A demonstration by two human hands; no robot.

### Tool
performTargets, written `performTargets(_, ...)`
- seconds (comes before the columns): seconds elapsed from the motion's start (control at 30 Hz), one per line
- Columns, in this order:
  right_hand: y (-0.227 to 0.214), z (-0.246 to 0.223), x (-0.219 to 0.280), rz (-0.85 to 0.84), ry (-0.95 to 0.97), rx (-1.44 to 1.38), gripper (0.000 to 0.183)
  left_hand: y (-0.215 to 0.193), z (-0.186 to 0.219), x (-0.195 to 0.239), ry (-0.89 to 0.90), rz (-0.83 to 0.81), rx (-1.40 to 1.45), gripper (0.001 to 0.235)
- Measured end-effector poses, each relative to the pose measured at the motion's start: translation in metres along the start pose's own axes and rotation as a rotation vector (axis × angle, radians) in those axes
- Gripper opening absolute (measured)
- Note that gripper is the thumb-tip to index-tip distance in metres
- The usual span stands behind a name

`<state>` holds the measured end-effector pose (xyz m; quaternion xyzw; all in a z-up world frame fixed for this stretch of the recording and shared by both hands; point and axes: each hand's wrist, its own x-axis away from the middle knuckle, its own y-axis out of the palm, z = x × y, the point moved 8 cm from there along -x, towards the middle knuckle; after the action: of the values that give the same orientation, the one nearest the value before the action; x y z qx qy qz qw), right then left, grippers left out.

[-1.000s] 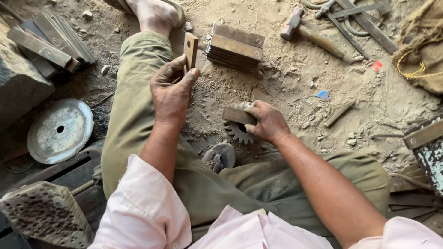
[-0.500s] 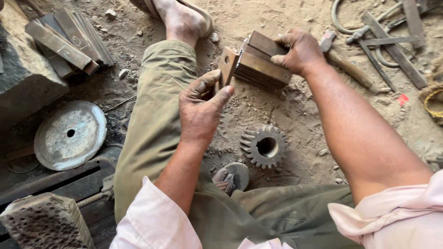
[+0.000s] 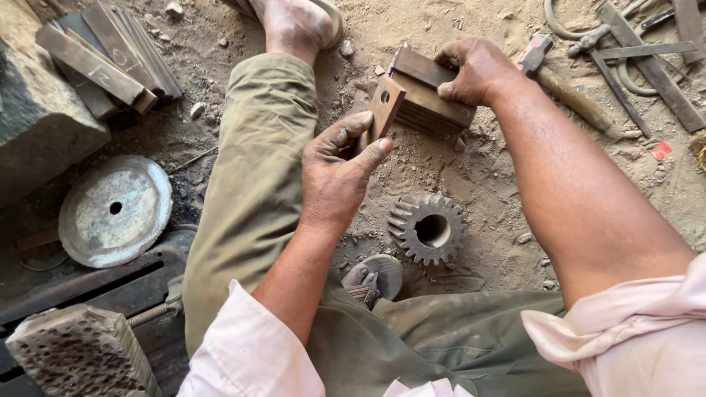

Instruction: The person sits on the ground and repeatedly files the edges of small rectangular metal plates using a hand file. The person holds the plate against a gear-like object for stability while filing, then places the plate on a stack and picks up another.

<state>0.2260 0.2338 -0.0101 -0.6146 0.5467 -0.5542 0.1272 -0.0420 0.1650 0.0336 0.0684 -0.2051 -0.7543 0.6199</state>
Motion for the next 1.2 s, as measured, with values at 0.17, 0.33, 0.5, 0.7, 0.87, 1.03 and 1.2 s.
performTargets(0.17, -0.002, -0.011, -0.001, -0.021, -0.050, 0.150, 0.049, 0.003, -0.002, 0.003, 0.018, -0.017, -0.110, 0.038)
performTargets(0.33, -0.019, -0.015, 0.031, 0.186, 0.033, -0.065, 0.055, 0.003, -0.011, 0.002, 0.002, 0.003, -0.117, 0.038)
performTargets(0.5, -0.041, -0.018, 0.148, 0.515, 0.026, -0.860, 0.072, -0.006, -0.017, -0.007, 0.054, 0.070, -0.180, 0.038)
performTargets(0.7, -0.061, -0.065, 0.340, 0.477, -0.593, -1.208, 0.061, -0.011, -0.044, 0.001, 0.010, 0.064, -0.194, 0.034)
performTargets(0.87, -0.088, -0.116, 0.353, 0.451, -0.648, -0.929, 0.058, -0.006, -0.044, 0.029, -0.040, 0.028, -0.236, 0.030)
performTargets(1.03, -0.092, -0.142, 0.376, 0.514, -0.616, -0.682, 0.055, 0.002, -0.042, 0.060, -0.063, -0.016, -0.283, 0.033)
performTargets(1.2, -0.076, -0.152, 0.405, 0.533, -0.572, -0.563, 0.052, 0.002, -0.049, 0.071, -0.033, -0.046, -0.261, 0.034)
